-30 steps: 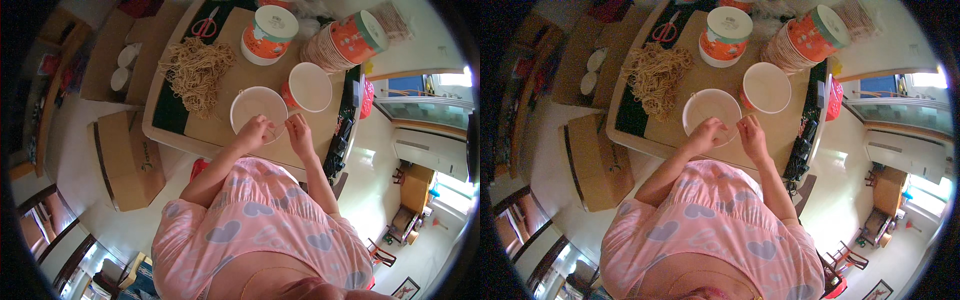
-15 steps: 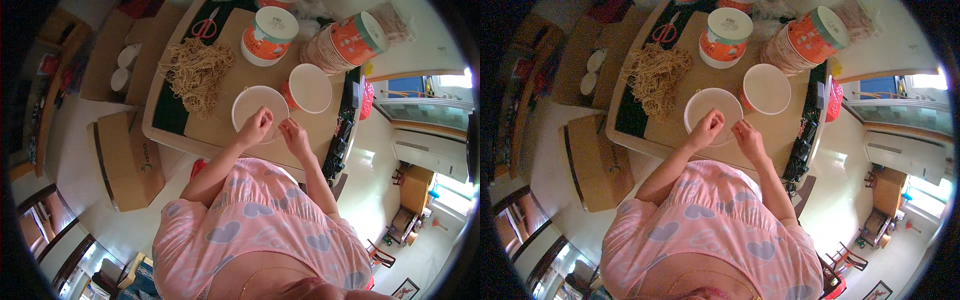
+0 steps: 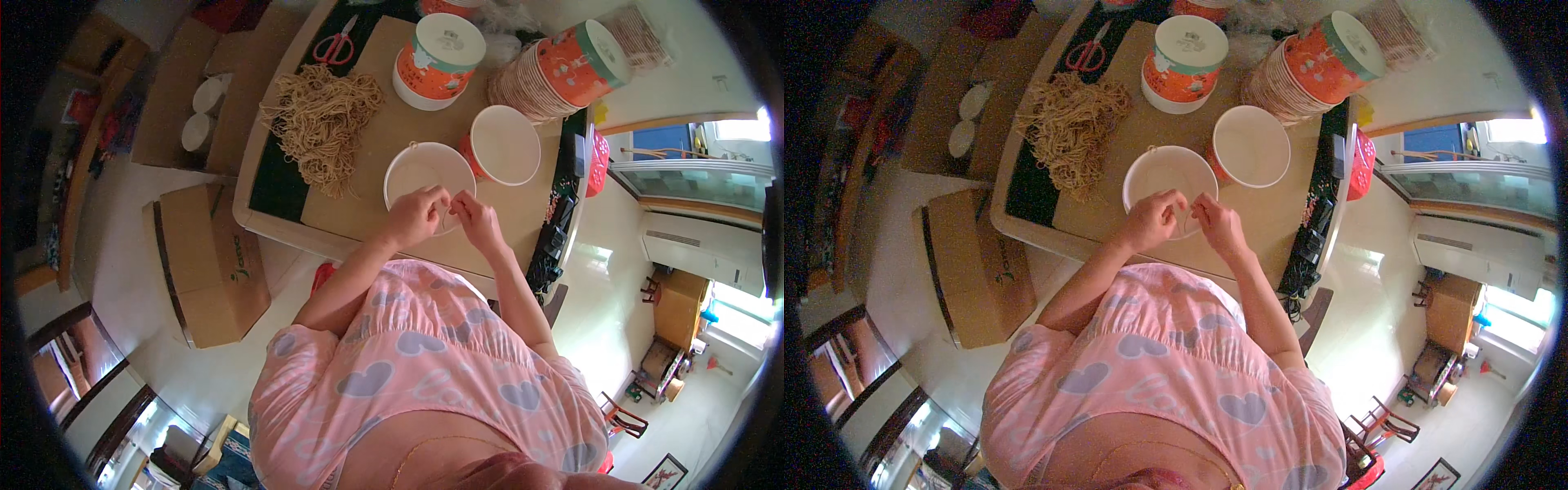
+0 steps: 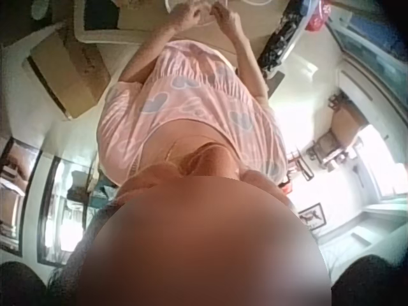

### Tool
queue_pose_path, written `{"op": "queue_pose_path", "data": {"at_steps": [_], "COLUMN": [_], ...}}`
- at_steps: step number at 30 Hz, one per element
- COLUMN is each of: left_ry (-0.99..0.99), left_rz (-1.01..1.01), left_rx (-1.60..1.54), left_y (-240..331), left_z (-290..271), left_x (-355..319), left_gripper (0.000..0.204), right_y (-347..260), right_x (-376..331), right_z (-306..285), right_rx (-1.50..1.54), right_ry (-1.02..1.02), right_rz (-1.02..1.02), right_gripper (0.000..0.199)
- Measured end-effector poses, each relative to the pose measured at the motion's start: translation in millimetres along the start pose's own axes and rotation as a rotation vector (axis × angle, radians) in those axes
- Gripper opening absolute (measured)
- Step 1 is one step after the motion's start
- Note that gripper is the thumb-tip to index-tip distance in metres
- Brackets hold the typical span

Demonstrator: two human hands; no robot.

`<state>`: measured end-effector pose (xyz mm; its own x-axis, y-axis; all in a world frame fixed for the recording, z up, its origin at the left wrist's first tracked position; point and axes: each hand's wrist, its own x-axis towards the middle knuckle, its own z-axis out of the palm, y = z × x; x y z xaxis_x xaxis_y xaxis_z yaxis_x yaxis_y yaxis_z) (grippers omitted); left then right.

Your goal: Tying string onto paper bowls for packaging.

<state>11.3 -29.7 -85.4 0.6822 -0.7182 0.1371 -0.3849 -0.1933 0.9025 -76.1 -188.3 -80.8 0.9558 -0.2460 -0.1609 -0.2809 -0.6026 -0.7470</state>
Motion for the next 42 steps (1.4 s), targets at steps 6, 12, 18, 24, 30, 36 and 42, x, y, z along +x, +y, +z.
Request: {"op": "queue_pose_path", "data": {"at_steps": [6, 12, 18, 24, 30, 36, 42], "left_ry": [-0.182, -0.231, -0.037, -0.033, -0.197, -0.293, -0.03], "left_rz": [0.013, -0.011, -0.213, -0.161, -0.082, -0.026, 0.059], "left_rx": [-0.06, 0.243, 0.222, 0.099, 0.039, 0.415, -0.021], "left_y": [-9, -12, -20, -19, -18, -17, -12], "left_z": [-10, 7, 17, 11, 5, 11, 14], "left_x": [0, -1, 1, 3, 4, -4, 0], "left_gripper": [0.005, 0.006, 0.013, 0.018, 0.015, 0.018, 0.011], "right_y": [-2, -8, -4, -1, 9, -9, -16], "right_x": [4, 7, 8, 7, 5, -3, -16], "right_z": [-1, -4, -1, 2, 14, 7, 9], "right_rx": [-0.193, -0.242, -0.254, -0.216, -0.039, -0.08, 0.09], "right_ry": [-0.042, -0.119, -0.094, -0.096, 0.087, 0.081, 0.245], "right_rz": [-0.085, -0.051, -0.041, -0.04, -0.08, -0.17, -0.048], "right_gripper": [0.012, 0.011, 0.012, 0.01, 0.01, 0.008, 0.009]}}
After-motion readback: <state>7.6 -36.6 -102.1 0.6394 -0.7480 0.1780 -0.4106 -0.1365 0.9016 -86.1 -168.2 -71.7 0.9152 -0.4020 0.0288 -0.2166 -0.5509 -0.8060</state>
